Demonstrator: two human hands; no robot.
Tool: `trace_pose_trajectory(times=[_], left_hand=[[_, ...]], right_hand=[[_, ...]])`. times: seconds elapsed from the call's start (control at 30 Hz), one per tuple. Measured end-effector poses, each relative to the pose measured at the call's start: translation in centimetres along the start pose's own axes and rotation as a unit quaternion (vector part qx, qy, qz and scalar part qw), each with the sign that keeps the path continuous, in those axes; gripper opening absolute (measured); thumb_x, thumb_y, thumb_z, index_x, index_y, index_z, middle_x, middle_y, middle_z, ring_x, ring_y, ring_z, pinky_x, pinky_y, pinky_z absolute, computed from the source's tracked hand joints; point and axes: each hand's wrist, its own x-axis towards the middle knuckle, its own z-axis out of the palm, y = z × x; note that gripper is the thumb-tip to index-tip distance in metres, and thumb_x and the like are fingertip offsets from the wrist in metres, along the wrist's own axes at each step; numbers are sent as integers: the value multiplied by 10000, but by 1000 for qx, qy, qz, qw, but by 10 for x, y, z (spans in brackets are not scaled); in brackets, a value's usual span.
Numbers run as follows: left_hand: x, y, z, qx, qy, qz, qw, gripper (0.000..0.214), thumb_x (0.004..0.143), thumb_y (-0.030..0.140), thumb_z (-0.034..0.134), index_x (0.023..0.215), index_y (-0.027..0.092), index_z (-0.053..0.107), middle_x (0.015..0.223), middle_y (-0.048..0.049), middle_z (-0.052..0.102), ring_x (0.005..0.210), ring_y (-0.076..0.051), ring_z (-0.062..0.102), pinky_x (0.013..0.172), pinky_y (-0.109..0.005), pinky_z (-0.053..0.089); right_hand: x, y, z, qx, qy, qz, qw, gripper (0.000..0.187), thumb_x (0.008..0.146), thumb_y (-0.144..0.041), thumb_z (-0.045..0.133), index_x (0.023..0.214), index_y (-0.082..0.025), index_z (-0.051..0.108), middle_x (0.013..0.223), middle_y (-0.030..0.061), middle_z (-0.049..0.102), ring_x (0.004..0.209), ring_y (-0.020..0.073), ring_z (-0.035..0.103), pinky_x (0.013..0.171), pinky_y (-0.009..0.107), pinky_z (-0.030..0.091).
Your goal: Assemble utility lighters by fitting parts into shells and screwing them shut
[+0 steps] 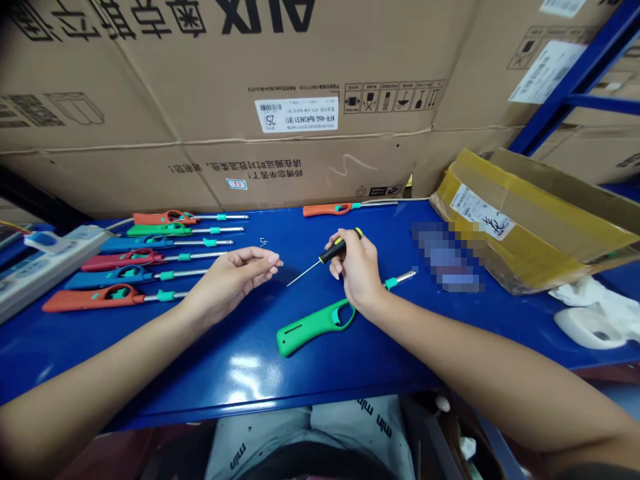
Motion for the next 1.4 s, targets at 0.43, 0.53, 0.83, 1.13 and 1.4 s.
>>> trace_pose_trajectory(times=[0.43, 0.53, 0.83, 1.13, 1.4], left_hand=[[-27, -16, 14, -21, -85, -89, 992, 316, 720, 193, 874, 967, 105, 699, 728, -29, 732, 697, -141, 740, 699, -220, 624], [-23, -17, 12, -20, -68, -87, 994, 256, 765, 136, 830, 968, 87, 682, 742, -39, 739, 701, -147, 749, 696, -217, 633], [-20, -17, 8, -95, -57, -55, 992, 320, 770, 113, 829, 1035, 109, 649, 772, -36, 763, 717, -135, 756, 732, -215, 644], [-25, -15, 9, -107, -71, -69, 989, 372, 752, 137, 853, 1050, 112, 631, 798, -57, 779, 683, -130, 752, 703, -205, 642], [-25, -13, 11, -106, -73, -69, 989, 365, 750, 132, 852, 1037, 114, 626, 796, -53, 778, 670, -125, 749, 673, -192, 637]], right_hand=[[21, -1, -8, 14, 85, -19, 996, 115, 769, -266, 587, 690, -198, 539, 613, -27, 597, 369, 61, 409, 341, 203, 344], [20, -3, -8, 21, 77, 2, 997, 124, 753, -276, 588, 683, -188, 535, 604, -26, 586, 362, 53, 399, 337, 193, 336], [16, -19, -4, 34, 33, 50, 998, 245, 828, -282, 492, 618, -171, 552, 559, 5, 592, 295, 33, 294, 269, 167, 238], [13, -19, -3, 33, -3, 52, 998, 212, 791, -285, 536, 621, -168, 580, 557, 14, 613, 285, 39, 317, 261, 165, 244], [11, -20, -2, 15, -19, 37, 999, 195, 777, -291, 561, 626, -169, 573, 571, 8, 608, 288, 38, 328, 265, 166, 242]])
